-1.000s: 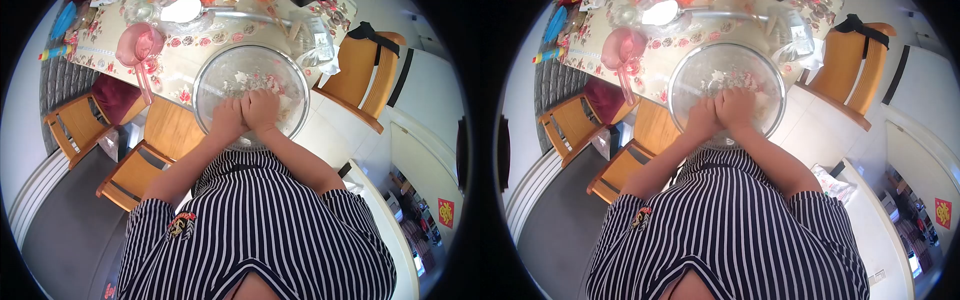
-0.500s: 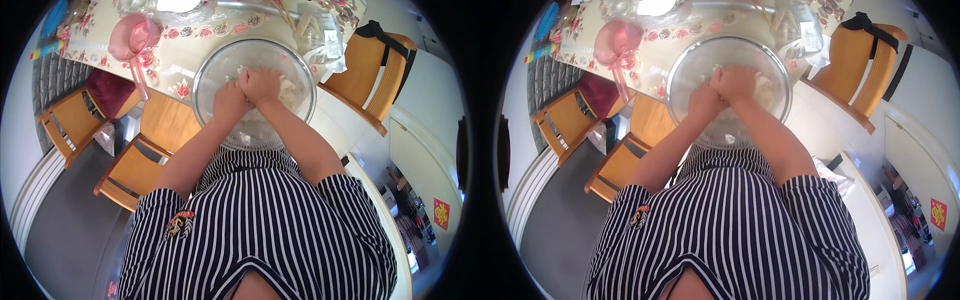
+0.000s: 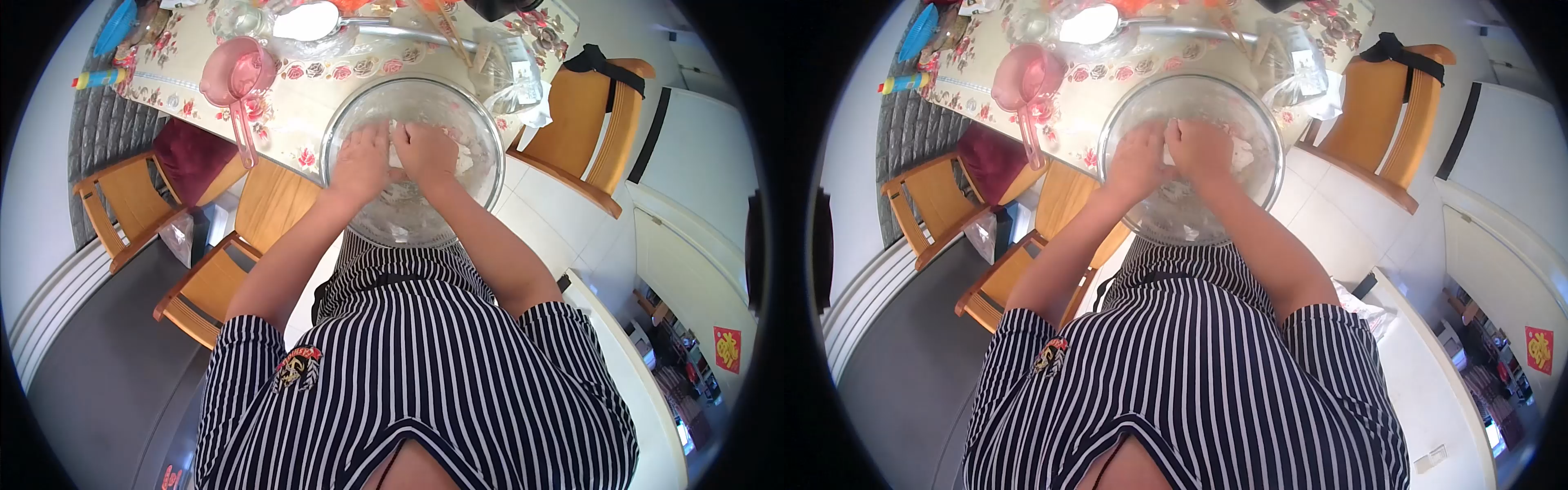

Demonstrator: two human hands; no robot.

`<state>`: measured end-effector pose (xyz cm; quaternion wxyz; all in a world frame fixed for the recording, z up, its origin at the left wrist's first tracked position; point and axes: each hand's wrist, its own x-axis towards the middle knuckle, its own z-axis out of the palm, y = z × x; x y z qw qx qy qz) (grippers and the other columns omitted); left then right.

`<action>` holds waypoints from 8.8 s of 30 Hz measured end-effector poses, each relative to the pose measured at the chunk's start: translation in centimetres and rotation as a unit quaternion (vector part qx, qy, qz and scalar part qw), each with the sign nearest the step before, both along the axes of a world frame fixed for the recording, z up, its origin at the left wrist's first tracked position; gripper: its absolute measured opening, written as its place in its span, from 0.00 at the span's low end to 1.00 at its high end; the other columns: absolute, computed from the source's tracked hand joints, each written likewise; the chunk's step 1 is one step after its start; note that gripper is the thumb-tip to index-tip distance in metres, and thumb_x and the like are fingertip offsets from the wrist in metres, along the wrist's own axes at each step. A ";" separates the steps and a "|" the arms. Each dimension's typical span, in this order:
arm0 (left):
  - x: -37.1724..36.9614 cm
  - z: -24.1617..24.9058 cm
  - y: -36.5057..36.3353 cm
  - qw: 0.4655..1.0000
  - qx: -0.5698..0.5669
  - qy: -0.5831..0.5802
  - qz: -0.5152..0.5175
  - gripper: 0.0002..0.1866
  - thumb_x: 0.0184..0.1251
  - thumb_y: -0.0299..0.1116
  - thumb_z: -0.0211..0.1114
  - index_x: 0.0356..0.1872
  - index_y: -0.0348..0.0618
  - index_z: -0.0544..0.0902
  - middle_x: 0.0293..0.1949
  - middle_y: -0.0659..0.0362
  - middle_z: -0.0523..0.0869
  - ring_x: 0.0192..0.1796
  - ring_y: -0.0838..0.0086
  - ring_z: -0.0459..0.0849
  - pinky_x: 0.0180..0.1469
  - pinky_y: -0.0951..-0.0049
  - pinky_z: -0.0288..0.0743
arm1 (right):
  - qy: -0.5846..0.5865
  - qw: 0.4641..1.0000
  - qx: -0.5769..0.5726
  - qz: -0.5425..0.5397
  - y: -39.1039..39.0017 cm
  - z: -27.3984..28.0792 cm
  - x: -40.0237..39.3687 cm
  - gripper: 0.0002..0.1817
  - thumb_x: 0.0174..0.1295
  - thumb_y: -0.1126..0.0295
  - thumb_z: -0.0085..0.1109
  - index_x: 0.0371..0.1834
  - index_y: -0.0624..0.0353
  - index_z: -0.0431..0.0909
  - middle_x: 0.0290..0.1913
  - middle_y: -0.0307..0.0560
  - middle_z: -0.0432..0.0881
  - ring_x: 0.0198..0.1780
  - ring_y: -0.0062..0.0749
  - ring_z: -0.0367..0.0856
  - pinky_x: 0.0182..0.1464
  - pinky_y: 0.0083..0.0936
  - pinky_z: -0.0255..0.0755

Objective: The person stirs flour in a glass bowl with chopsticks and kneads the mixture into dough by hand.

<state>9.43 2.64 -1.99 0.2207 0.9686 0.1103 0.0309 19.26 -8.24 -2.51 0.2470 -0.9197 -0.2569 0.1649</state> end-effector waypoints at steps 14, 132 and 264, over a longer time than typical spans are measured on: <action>4.8 -4.4 0.2 0.984 0.111 0.134 0.048 0.22 0.54 0.45 0.76 0.45 0.46 0.79 0.41 0.58 0.82 0.49 0.62 0.82 0.49 0.60 0.74 | -0.271 0.938 0.197 0.091 2.4 -6.1 4.9 0.17 0.58 0.67 0.68 0.18 0.53 0.69 0.23 0.44 0.73 0.26 0.45 0.75 0.29 0.42 0.69; 5.0 -5.8 -1.5 0.997 0.004 0.035 -0.071 0.17 0.66 0.34 0.63 0.54 0.42 0.76 0.50 0.48 0.81 0.54 0.51 0.80 0.54 0.53 0.75 | -0.228 0.961 0.141 -0.072 -2.7 -7.7 -0.3 0.10 0.65 0.65 0.60 0.46 0.54 0.80 0.46 0.46 0.81 0.49 0.48 0.79 0.52 0.47 0.70; 2.6 -3.9 0.4 0.934 -0.289 0.200 0.059 0.35 0.48 0.46 0.83 0.53 0.37 0.79 0.44 0.50 0.86 0.49 0.51 0.85 0.50 0.58 0.80 | -0.011 0.990 -0.035 0.136 2.7 -5.3 3.2 0.22 0.63 0.51 0.48 0.26 0.52 0.88 0.33 0.54 0.89 0.36 0.47 0.86 0.48 0.45 0.70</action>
